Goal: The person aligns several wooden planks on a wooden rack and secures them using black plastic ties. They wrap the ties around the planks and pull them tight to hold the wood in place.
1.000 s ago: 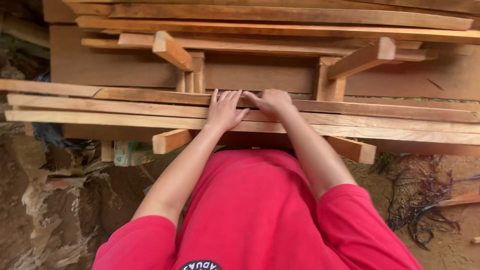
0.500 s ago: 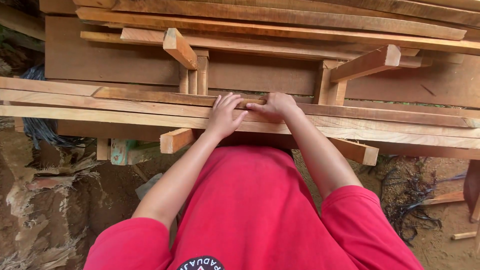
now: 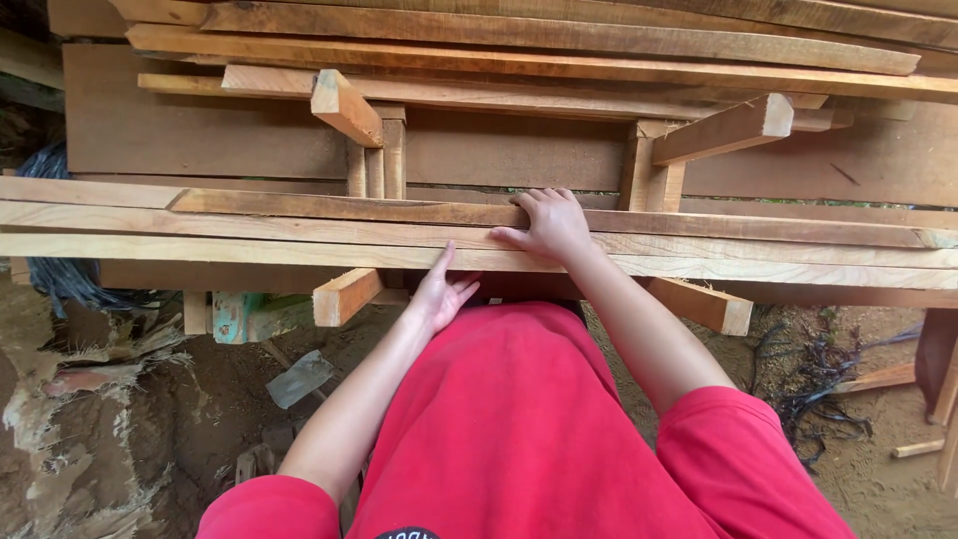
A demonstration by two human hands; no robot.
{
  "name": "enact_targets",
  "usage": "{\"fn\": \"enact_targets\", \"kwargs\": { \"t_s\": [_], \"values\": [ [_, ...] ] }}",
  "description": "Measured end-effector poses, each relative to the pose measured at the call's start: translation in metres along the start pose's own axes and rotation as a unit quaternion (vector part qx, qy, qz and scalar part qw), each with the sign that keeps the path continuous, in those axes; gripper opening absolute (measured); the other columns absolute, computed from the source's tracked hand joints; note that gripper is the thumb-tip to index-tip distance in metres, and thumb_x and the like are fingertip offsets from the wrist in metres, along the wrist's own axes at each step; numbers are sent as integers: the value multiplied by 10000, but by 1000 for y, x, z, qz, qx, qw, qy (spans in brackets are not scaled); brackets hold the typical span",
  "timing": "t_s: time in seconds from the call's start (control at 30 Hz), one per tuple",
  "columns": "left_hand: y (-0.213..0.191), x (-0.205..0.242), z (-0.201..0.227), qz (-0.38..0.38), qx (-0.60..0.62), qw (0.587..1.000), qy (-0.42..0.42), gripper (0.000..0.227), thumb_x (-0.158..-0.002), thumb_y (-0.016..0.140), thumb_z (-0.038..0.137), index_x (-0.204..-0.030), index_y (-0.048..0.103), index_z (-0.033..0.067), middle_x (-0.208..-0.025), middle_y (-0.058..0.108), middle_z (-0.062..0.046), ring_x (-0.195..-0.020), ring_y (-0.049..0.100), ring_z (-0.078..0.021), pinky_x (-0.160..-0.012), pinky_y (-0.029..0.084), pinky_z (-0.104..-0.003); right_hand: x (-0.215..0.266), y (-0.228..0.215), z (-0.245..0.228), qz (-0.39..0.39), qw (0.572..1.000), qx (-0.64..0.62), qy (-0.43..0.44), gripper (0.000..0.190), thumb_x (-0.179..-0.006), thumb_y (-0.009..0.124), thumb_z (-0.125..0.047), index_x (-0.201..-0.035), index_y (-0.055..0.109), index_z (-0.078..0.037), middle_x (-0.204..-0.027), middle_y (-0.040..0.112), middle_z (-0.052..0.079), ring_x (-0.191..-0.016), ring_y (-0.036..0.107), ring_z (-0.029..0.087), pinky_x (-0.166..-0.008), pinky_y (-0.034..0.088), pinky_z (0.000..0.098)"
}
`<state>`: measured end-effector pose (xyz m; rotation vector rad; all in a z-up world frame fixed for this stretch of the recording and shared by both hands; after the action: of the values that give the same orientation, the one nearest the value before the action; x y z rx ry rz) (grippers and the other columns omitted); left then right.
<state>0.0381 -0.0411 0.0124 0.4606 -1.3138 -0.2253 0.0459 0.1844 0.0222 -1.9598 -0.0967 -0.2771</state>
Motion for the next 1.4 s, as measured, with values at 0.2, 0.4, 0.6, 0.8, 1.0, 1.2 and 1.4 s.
{"fn": "enact_targets", "kwargs": {
  "t_s": [0.2, 0.4, 0.6, 0.8, 1.0, 1.2, 1.4],
  "values": [
    [28, -8, -15, 10, 32, 999, 13, 1089, -930, 785, 368, -1611, 34, -31, -1642, -8, -255, -1555, 115, -468, -1264, 179, -576, -29, 11, 46, -321, 924, -20, 207, 927, -667, 458, -1032, -1280, 716, -385, -1303, 722, 14, -1286, 634, 271, -1044, 509, 430],
    [11, -51, -41, 34, 83, 995, 47, 945, -911, 791, 409, -1607, 245, 76, -1574, 266, -172, -1442, 362, -358, -1208, 362, -502, -48, 3, 34, -449, 871, -107, 168, 1083, -570, 652, -958, -1356, 676, -213, -1347, 683, 143, -1307, 618, 307, -1092, 491, 456],
    [9, -67, -59, 68, 126, 987, 79, 883, -921, 759, 443, -1603, 311, 104, -1609, 378, -179, -1445, 405, -328, -1208, 346, -511, -62, 56, 72, -497, 827, -185, 187, 970, -590, 816, -836, -1357, 672, -259, -1304, 703, 98, -1253, 650, 283, -1012, 538, 420],
    [41, -65, -60, 136, 180, 967, 116, 904, -917, 641, 644, -1626, 245, 246, -1633, 345, -119, -1468, 396, -320, -1227, 324, -553, -65, 46, 65, -540, 812, -181, 126, 1007, -612, 787, -838, -1360, 654, -178, -1293, 689, 147, -1275, 625, 314, -1032, 516, 449],
    [51, -74, -59, 172, 221, 950, 137, 934, -896, 551, 782, -1634, 152, 373, -1670, 282, -42, -1481, 389, -279, -1255, 300, -546, -77, 43, 63, -561, 811, -136, 97, 1042, -561, 827, -841, -1363, 646, -198, -1326, 682, 123, -1287, 617, 299, -1058, 502, 442],
    [58, -72, -38, 181, 215, 948, 147, 962, -872, 542, 826, -1631, 209, 338, -1632, 342, -52, -1465, 406, -264, -1248, 314, -525, -91, 15, 46, -530, 832, -143, 82, 1095, -564, 803, -846, -1391, 634, -148, -1331, 680, 166, -1282, 623, 328, -1051, 513, 451],
    [63, -80, 10, 178, 229, 941, 175, 951, -844, 559, 856, -1602, 279, 355, -1592, 401, -63, -1442, 437, -274, -1248, 298, -544, -136, 9, 31, -500, 854, -130, 62, 1124, -541, 777, -882, -1386, 640, -154, -1332, 688, 150, -1280, 627, 317, -1063, 513, 448]
  ]
}}
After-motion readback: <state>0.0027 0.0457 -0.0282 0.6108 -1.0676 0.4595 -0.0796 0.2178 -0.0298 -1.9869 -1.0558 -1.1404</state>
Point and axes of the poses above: each hand's wrist, its own x-axis away from the middle knuckle, its own y-axis out of the palm, z = x × y, the point moved 3 cm from there along -x, towards the middle knuckle
